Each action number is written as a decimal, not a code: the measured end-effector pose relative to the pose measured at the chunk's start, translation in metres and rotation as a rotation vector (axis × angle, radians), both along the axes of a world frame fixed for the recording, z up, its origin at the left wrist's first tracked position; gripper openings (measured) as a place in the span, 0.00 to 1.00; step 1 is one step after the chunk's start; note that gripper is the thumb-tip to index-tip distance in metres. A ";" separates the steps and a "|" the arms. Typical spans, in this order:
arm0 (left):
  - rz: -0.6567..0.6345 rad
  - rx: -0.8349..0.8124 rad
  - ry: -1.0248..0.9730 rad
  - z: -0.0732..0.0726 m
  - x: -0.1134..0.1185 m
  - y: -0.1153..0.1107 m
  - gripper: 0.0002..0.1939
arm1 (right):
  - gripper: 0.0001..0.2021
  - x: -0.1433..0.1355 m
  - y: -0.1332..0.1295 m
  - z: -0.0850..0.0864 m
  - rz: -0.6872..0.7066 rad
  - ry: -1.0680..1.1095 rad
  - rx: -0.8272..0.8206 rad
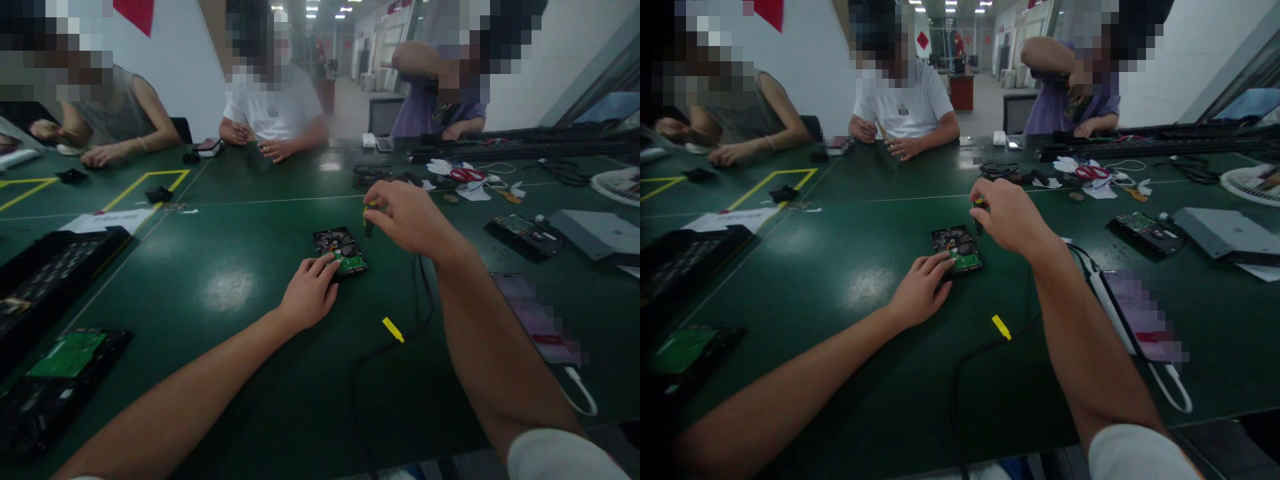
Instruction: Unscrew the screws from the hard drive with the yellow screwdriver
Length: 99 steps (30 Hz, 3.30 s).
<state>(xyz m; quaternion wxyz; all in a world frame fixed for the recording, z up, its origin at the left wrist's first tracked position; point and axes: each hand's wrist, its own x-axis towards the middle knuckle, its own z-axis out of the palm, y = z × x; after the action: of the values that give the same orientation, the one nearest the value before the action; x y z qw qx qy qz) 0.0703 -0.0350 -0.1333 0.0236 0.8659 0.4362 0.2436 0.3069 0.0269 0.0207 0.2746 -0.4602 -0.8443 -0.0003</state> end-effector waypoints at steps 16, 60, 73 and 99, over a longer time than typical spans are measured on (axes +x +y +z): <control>-0.005 -0.008 -0.005 0.001 0.000 0.000 0.25 | 0.11 0.002 0.000 0.000 -0.001 0.004 0.000; 0.010 -0.002 0.016 -0.001 -0.001 0.000 0.25 | 0.10 0.002 0.003 -0.004 -0.049 -0.035 0.050; 0.006 0.002 0.020 -0.001 0.000 0.000 0.25 | 0.07 -0.001 0.003 -0.003 -0.057 -0.003 0.044; 0.007 -0.001 0.021 -0.001 0.000 0.000 0.25 | 0.06 -0.003 0.000 -0.002 -0.042 -0.016 0.049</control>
<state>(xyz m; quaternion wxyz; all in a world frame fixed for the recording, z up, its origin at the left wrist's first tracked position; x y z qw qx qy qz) 0.0705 -0.0347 -0.1344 0.0183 0.8668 0.4397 0.2344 0.3042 0.0272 0.0188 0.2789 -0.4710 -0.8363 -0.0308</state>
